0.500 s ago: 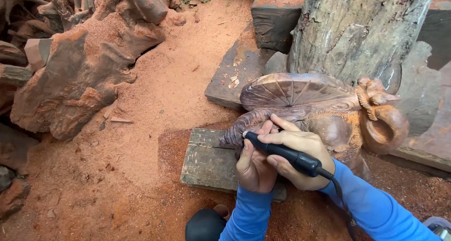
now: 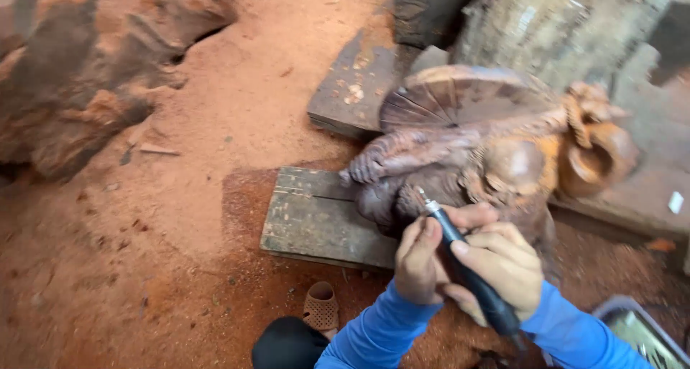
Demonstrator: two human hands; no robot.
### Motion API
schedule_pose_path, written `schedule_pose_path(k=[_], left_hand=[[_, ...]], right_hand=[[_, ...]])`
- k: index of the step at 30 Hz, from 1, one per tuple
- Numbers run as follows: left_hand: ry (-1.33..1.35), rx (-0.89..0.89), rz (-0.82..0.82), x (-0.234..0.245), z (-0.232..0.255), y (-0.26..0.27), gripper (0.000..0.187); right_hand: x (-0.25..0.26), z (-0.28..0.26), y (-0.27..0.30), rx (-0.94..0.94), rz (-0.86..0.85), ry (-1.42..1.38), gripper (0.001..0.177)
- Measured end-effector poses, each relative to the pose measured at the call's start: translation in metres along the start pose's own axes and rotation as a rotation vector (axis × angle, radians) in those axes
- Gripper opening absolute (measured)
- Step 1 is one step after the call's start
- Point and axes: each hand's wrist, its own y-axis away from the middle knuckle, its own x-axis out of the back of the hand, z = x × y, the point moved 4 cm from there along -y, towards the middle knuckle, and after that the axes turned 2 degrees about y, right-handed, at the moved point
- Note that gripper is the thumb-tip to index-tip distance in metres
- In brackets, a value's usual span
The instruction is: Carving intricate details into a wooden statue using a rotary power tool
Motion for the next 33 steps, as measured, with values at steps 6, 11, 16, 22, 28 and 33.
schedule_pose_path(k=[6,11,16,22,28,33], left_hand=[[0.285,-0.014,0.090,0.071,0.005,0.007,0.035],[0.187,-0.042,-0.059,0.059,0.077,-0.012,0.027],[-0.092,0.079,-0.114,0.046,0.121,0.004,0.022],[-0.422,0.213,0.017,0.095,0.098,0.072,0.021],[-0.526,0.397,0.165,0.162,0.041,0.112,0.026],[-0.521,0.424,0.075,0.158,0.027,0.125,0.026]], right_hand=[[-0.005,-0.019,0.076,-0.024,-0.195,0.000,0.036],[0.030,-0.028,0.132,-0.284,-0.203,0.006,0.021],[0.073,-0.040,0.275,-0.631,-0.127,0.179,0.011],[0.084,-0.069,0.471,-1.366,0.300,0.403,0.009],[0.148,-0.018,0.638,-1.641,0.454,0.971,0.013],[0.191,-0.012,0.687,-1.650,0.762,1.227,0.012]])
